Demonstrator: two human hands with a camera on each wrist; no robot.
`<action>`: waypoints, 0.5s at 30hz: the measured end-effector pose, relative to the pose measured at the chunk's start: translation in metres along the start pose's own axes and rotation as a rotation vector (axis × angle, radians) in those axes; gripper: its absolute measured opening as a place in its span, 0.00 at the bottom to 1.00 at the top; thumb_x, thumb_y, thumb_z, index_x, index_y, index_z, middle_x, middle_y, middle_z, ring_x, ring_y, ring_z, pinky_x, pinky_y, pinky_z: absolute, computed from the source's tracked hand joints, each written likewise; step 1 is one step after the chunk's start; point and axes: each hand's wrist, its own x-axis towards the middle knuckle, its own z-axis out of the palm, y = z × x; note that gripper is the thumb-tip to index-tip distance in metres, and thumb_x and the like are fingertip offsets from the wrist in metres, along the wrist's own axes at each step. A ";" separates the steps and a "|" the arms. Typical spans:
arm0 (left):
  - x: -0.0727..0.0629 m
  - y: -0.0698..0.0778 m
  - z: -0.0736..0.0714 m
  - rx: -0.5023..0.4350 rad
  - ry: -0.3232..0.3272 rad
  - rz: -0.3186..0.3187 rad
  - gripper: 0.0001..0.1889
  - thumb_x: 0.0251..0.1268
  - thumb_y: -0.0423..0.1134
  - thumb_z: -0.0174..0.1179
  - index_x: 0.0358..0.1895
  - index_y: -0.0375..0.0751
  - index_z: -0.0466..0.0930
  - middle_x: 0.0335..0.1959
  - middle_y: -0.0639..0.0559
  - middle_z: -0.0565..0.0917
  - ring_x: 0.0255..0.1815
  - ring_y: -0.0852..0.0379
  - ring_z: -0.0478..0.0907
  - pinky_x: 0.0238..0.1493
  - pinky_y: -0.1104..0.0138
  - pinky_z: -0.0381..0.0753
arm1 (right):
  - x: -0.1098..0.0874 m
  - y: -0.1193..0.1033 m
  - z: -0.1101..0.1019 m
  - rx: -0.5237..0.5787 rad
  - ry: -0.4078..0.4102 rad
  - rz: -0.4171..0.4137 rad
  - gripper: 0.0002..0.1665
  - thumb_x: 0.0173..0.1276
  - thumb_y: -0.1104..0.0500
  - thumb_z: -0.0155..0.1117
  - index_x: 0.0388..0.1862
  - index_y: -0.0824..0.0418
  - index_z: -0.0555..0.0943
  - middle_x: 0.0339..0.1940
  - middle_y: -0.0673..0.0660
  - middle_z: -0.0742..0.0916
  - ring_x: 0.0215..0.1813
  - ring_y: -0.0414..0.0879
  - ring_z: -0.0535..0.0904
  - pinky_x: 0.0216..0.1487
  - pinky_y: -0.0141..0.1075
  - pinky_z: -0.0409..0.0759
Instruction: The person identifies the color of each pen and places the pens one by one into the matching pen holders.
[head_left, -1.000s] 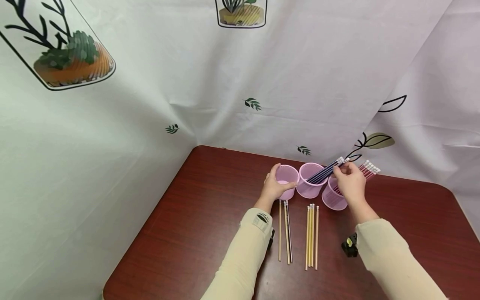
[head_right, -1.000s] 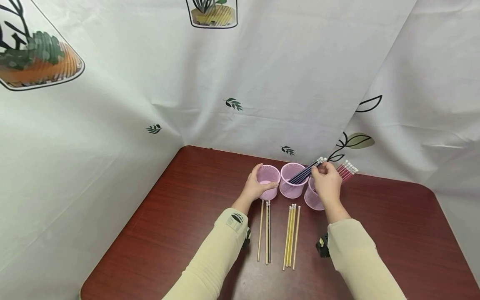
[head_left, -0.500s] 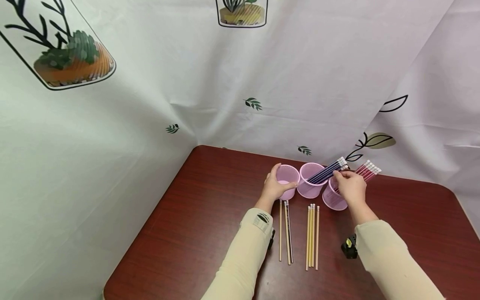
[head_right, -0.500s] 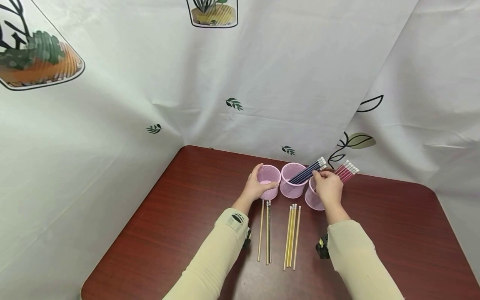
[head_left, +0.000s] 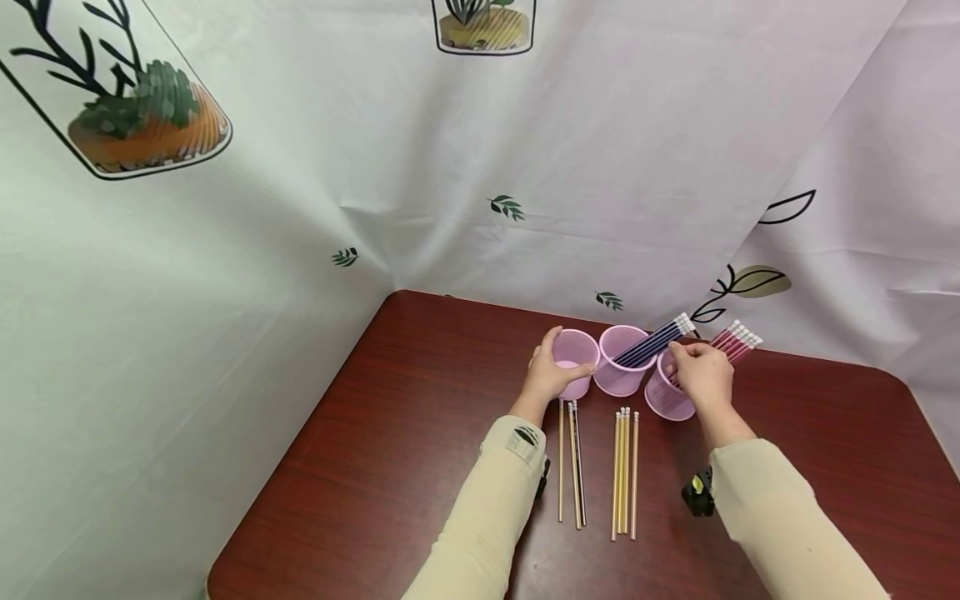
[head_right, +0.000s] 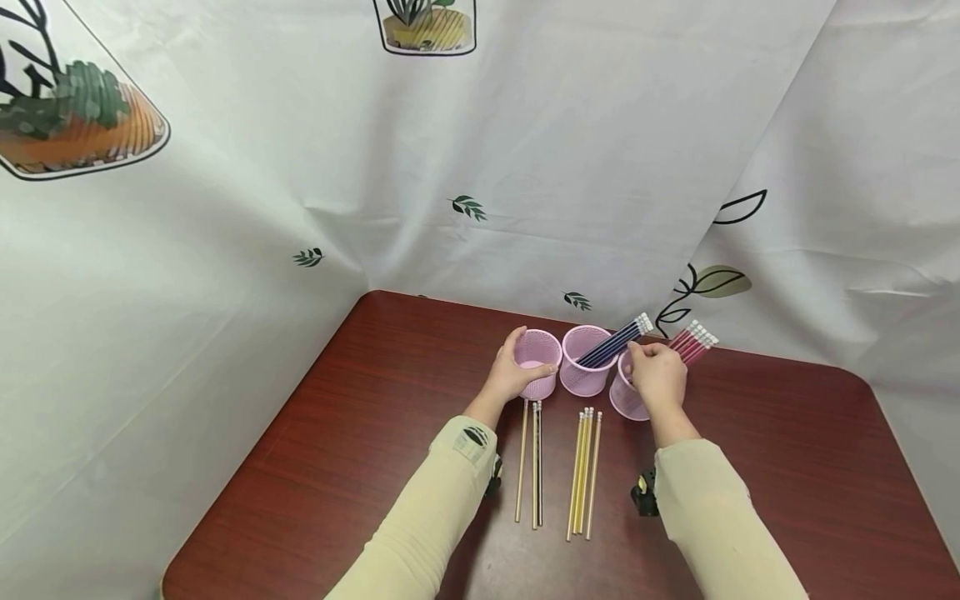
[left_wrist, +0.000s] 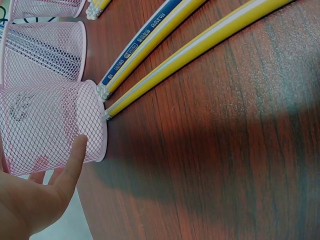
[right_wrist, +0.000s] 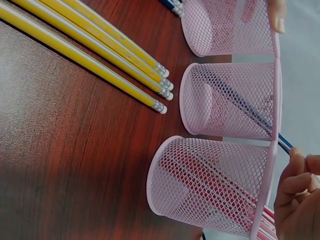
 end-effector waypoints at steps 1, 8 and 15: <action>0.000 0.000 0.000 0.000 -0.002 0.000 0.48 0.36 0.49 0.77 0.67 0.58 0.61 0.59 0.45 0.71 0.57 0.47 0.68 0.53 0.56 0.69 | -0.001 0.000 0.001 0.005 0.010 -0.011 0.23 0.68 0.50 0.54 0.35 0.71 0.82 0.11 0.44 0.80 0.17 0.34 0.71 0.22 0.28 0.67; 0.001 0.000 0.000 -0.004 -0.004 0.005 0.47 0.36 0.49 0.76 0.66 0.59 0.61 0.59 0.44 0.70 0.56 0.47 0.69 0.53 0.56 0.70 | -0.017 -0.008 0.020 0.156 -0.038 -0.125 0.19 0.68 0.53 0.56 0.34 0.71 0.79 0.14 0.51 0.80 0.12 0.33 0.73 0.17 0.26 0.71; 0.000 -0.001 -0.001 0.000 -0.011 0.012 0.48 0.38 0.49 0.76 0.67 0.56 0.60 0.59 0.44 0.70 0.56 0.46 0.69 0.53 0.55 0.70 | -0.047 0.000 0.055 0.120 -0.177 -0.276 0.16 0.65 0.54 0.59 0.28 0.67 0.79 0.15 0.56 0.80 0.15 0.43 0.74 0.17 0.32 0.70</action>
